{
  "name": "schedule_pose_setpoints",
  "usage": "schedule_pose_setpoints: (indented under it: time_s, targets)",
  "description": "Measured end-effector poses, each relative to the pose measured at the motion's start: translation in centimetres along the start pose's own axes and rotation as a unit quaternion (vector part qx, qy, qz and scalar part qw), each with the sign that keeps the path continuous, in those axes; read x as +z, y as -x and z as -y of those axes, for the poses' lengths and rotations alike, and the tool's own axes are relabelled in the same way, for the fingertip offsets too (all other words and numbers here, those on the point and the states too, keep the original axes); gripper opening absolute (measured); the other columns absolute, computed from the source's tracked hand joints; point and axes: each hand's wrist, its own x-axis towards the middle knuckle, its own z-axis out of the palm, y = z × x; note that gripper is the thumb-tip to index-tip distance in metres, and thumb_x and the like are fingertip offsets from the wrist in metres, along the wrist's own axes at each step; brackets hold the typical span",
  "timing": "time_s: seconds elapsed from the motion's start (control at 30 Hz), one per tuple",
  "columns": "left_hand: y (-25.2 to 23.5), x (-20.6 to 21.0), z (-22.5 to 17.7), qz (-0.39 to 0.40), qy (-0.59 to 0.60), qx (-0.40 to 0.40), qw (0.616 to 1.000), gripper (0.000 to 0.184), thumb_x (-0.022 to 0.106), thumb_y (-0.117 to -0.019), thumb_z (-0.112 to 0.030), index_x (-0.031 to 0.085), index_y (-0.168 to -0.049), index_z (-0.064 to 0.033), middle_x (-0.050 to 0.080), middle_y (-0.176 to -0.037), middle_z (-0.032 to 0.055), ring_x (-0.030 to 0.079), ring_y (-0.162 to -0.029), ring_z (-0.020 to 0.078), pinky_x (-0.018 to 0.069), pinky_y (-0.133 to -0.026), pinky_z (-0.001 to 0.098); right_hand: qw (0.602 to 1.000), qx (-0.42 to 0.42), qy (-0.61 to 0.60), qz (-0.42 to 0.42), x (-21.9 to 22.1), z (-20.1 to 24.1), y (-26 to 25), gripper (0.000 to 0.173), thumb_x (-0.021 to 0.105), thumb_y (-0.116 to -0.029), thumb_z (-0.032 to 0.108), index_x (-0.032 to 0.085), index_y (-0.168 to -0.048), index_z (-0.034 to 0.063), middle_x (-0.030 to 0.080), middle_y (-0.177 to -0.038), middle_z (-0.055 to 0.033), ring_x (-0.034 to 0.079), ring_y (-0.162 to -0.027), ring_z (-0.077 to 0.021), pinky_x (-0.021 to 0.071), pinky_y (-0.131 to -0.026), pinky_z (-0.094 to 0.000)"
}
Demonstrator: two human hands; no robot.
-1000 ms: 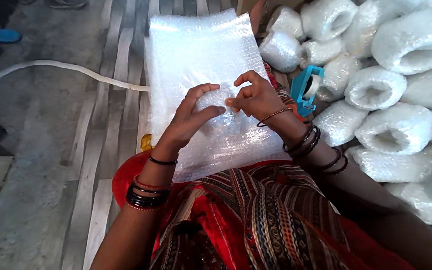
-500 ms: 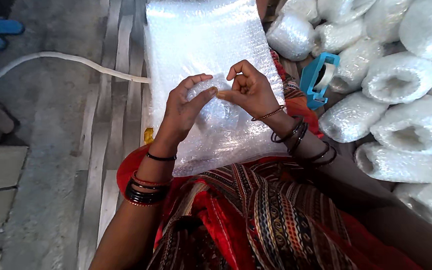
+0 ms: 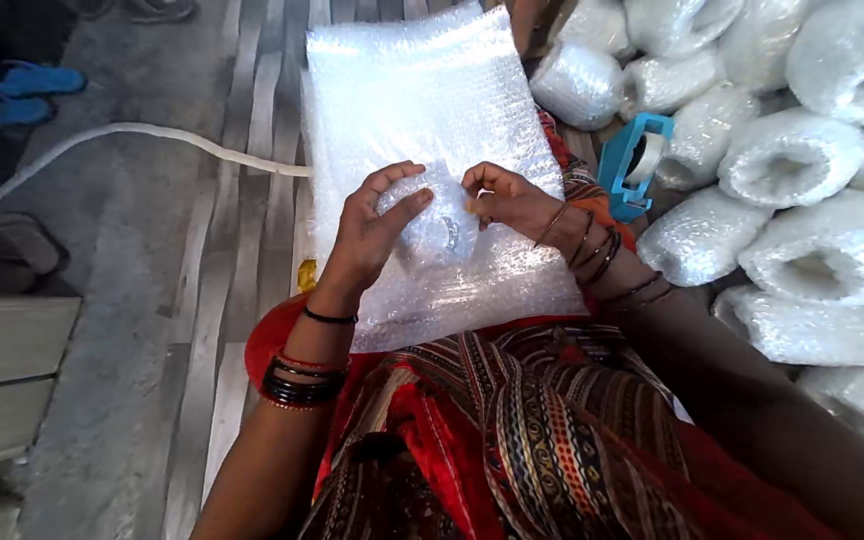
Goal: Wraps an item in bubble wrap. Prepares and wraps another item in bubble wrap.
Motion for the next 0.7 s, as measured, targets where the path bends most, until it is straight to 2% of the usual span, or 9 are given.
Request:
schedule_pose_setpoints:
  time_s: [0.07,0.13,0.2,0.3,0.4,0.5,0.6,0.63,0.7]
  targets:
    - [-0.3,0.2,-0.1,-0.008,0.006,-0.005,1.000,0.036,0.060,-0.1010,-0.008,0.057,-0.136,-0.0037,0.060,-0.133,0.0085,0.063,-0.112,0.0107,0.0542,-0.093,0.0271,0.997,0.056,0.045,-0.022,0.8,1.9,0.0,0.024,0.054,-0.1022,0.030,0.050,-0.117,0.0124,0.057,-0.095,0.0018,0.058,-0.076,-0.0065,0.0502,-0.065,-0.0256]
    - [-0.4,0.2,-0.2,-0.010,0.012,-0.010,1.000,0.035,0.060,-0.1010,-0.009,0.057,-0.136,-0.0036,0.062,-0.130,0.0086,0.064,-0.108,0.0102,0.0552,-0.090,0.0265,0.989,0.079,0.105,-0.072,2.3,3.0,-0.2,0.043,0.071,-0.0955,0.026,0.049,-0.125,0.0037,0.056,-0.092,-0.0049,0.056,-0.072,-0.0111,0.0495,-0.063,-0.0294]
    - [-0.3,-0.1,-0.1,-0.001,0.013,-0.018,1.000,0.036,0.060,-0.1013,-0.009,0.057,-0.137,-0.0045,0.061,-0.131,0.0084,0.064,-0.108,0.0102,0.0552,-0.090,0.0267,0.987,0.087,0.112,-0.079,2.9,3.0,-0.4,0.051,0.079,-0.0900,0.021,0.048,-0.126,0.0025,0.055,-0.095,-0.0070,0.056,-0.072,-0.0123,0.0499,-0.063,-0.0289]
    - [-0.1,-0.8,0.3,0.042,0.028,-0.015,0.999,0.041,0.055,-0.1021,-0.004,0.052,-0.143,-0.0062,0.055,-0.143,0.0078,0.061,-0.117,0.0109,0.0534,-0.095,0.0271,0.994,0.065,0.070,-0.050,2.2,2.0,-0.4,0.036,0.074,-0.0920,0.012,0.050,-0.118,0.0047,0.054,-0.099,-0.0057,0.058,-0.073,-0.0101,0.0523,-0.063,-0.0255]
    - [-0.1,-1.3,0.8,0.078,0.053,-0.012,0.995,0.047,0.051,-0.1015,0.000,0.046,-0.148,-0.0069,0.052,-0.146,0.0082,0.060,-0.119,0.0118,0.0530,-0.097,0.0277,0.998,0.046,0.016,-0.037,1.5,0.9,-0.1,0.024,0.067,-0.0951,0.007,0.052,-0.113,0.0093,0.056,-0.095,-0.0009,0.059,-0.072,-0.0078,0.0528,-0.063,-0.0234]
    - [0.3,-1.7,1.4,0.077,0.116,0.045,0.989,0.050,0.038,-0.1014,0.001,0.042,-0.151,-0.0078,0.047,-0.152,0.0067,0.055,-0.128,0.0132,0.0479,-0.104,0.0296,0.998,0.024,-0.038,-0.036,0.9,0.3,0.3,0.020,0.059,-0.0984,0.005,0.052,-0.116,0.0102,0.058,-0.094,0.0018,0.061,-0.073,-0.0068,0.0554,-0.067,-0.0244]
    - [0.6,-2.3,4.7,0.047,0.225,0.114,0.967,0.050,0.018,-0.1090,-0.019,0.037,-0.155,-0.0122,0.040,-0.160,0.0024,0.043,-0.142,0.0165,0.0387,-0.115,0.0348,0.992,0.014,-0.099,-0.073,0.5,-0.3,1.1,0.025,0.052,-0.1006,0.006,0.056,-0.125,0.0109,0.063,-0.100,0.0020,0.064,-0.083,-0.0093,0.0574,-0.073,-0.0289]
    - [0.7,-2.2,6.0,0.032,0.232,0.106,0.966,0.052,0.016,-0.1095,-0.026,0.035,-0.157,-0.0154,0.039,-0.161,0.0001,0.042,-0.143,0.0153,0.0388,-0.114,0.0355,0.990,0.018,-0.112,-0.084,0.6,-0.4,1.6,0.026,0.049,-0.1028,0.009,0.056,-0.128,0.0122,0.063,-0.106,0.0010,0.065,-0.090,-0.0113,0.0573,-0.077,-0.0318]
    - [1.6,-0.9,6.6,-0.005,0.231,0.057,0.971,0.052,0.022,-0.1107,-0.035,0.032,-0.159,-0.0185,0.042,-0.158,0.0002,0.045,-0.141,0.0139,0.0416,-0.113,0.0369,0.987,0.034,-0.121,-0.098,1.7,-0.2,2.6,0.031,0.042,-0.1081,0.016,0.055,-0.136,0.0145,0.061,-0.122,-0.0022,0.064,-0.104,-0.0155,0.0574,-0.082,-0.0366]
